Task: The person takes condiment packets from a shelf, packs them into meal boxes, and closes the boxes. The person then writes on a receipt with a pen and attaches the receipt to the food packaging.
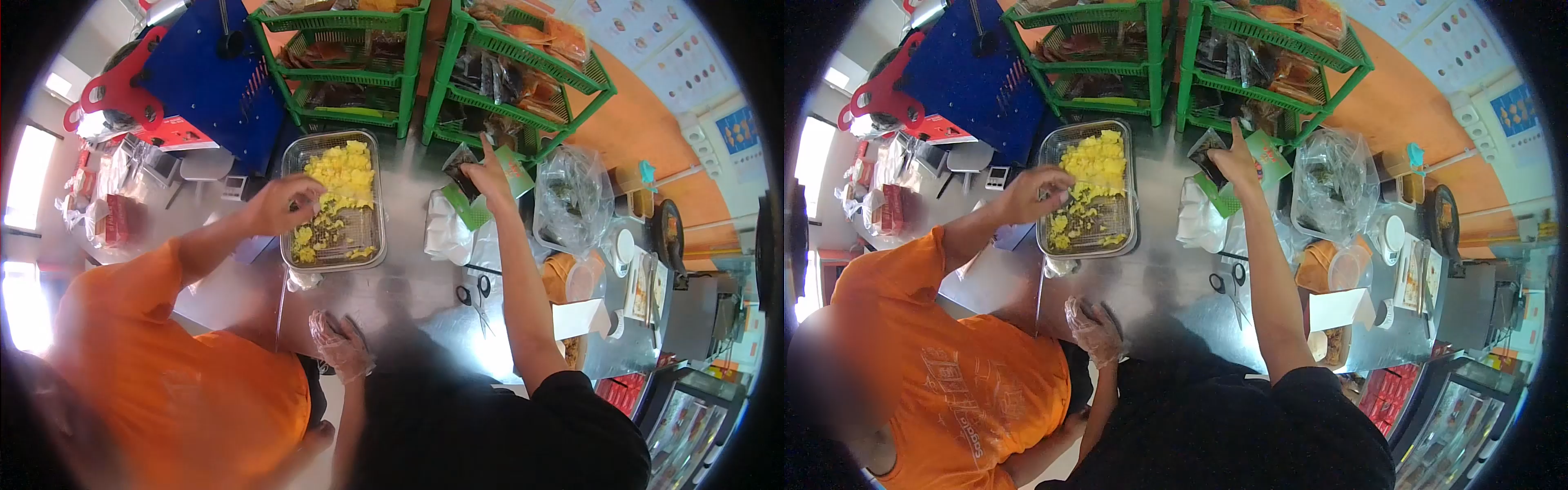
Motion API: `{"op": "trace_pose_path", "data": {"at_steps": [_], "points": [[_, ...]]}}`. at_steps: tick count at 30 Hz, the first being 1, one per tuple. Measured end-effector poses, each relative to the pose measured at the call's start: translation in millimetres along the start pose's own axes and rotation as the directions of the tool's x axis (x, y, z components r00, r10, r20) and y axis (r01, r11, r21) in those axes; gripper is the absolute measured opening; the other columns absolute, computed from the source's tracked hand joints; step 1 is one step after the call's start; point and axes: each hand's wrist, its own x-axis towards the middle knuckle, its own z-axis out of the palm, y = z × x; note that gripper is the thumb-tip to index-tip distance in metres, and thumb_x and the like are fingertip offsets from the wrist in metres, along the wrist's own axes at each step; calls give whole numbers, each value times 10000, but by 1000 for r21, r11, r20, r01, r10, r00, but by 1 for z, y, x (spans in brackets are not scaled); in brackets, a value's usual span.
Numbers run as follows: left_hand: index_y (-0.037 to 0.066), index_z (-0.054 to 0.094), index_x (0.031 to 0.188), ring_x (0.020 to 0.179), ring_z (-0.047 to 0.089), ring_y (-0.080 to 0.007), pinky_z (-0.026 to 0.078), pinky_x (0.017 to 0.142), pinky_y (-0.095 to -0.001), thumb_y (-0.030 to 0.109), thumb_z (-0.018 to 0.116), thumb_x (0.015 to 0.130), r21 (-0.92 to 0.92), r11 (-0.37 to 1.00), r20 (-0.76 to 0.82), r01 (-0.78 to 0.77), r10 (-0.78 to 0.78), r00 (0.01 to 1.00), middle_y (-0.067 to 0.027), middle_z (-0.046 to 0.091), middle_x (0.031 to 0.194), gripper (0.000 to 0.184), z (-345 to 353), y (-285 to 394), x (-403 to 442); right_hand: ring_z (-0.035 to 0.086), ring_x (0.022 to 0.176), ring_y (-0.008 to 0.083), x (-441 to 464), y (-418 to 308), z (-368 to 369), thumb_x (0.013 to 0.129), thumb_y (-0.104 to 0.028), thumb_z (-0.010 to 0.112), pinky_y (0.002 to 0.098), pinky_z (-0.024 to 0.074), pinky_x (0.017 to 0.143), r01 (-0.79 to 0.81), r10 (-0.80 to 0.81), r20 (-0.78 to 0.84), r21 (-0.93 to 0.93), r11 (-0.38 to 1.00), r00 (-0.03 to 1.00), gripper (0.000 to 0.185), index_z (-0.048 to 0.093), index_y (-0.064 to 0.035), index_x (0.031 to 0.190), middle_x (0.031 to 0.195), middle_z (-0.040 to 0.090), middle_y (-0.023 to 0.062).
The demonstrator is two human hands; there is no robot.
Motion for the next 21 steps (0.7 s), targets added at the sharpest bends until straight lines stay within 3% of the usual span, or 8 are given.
{"op": "trace_pose_path", "data": {"at_steps": [5, 8, 11, 14, 17, 18, 21], "points": [[-55, 515, 1302, 1287, 505, -440, 392, 1104, -529, 228, 606, 975, 4, 1000, 3, -22, 22, 1000, -278, 543, 1355, 442, 2, 4, 1, 515, 614, 98, 5, 4, -2, 769, -29, 651, 260, 438, 587, -26, 26, 27, 9, 1000, 999, 1000, 130, -60, 1622, 721, 588, 6], [-59, 508, 1308, 1282, 508, -443, 399, 1099, -529, 219, 608, 974, 17, 999, 8, -33, 33, 999, -279, 543, 1351, 446, 0, 1, 0, 540, 603, 118, 12, 16, -1, 812, -2, 620, 305, 474, 511, 5, -5, 29, 22, 1000, 1000, 946, 158, -132, 1628, 734, 581, 30], [-63, 502, 1314, 1276, 511, -445, 406, 1093, -530, 209, 611, 973, 35, 999, 6, -38, 38, 999, -280, 544, 1347, 450, -3, -1, -1, 558, 606, 127, 11, 14, -1, 807, 7, 609, 302, 499, 534, 17, -18, 44, 35, 999, 999, 935, 176, -129, 1624, 741, 594, 50], [-63, 502, 1314, 1278, 509, -446, 405, 1095, -530, 208, 612, 971, 35, 999, 10, -29, 28, 1000, -281, 543, 1347, 451, -4, -3, -3, 557, 647, 122, 16, 16, -3, 763, -19, 648, 246, 436, 603, 36, -36, 4, 59, 998, 999, 938, 206, 3, 1590, 804, 630, 67], [-64, 501, 1313, 1279, 508, -446, 403, 1097, -530, 207, 613, 970, 29, 999, 4, -23, 22, 1000, -282, 543, 1347, 452, -4, -3, -5, 621, 687, 160, 25, 16, -8, 773, -9, 638, 270, 490, 611, 22, -28, 22, 236, 972, 999, 846, 295, 9, 1545, 868, 666, 116], [-64, 501, 1313, 1280, 508, -446, 402, 1098, -530, 207, 613, 969, 30, 999, 6, -22, 22, 1000, -283, 543, 1347, 452, -4, -3, -5, 655, 712, 195, 20, 3, -6, 784, 7, 627, 324, 539, 601, -18, 18, 3, 245, 969, 1000, 766, 351, 15, 1499, 898, 684, 135], [-65, 501, 1313, 1281, 506, -447, 401, 1100, -530, 206, 614, 967, 29, 999, 6, -22, 22, 1000, -284, 542, 1347, 453, -4, -3, -3, 649, 684, 209, 22, -1, -5, 786, 21, 626, 364, 547, 548, 16, -8, -34, 240, 971, 999, 751, 358, 18, 1488, 918, 684, 146]]}}
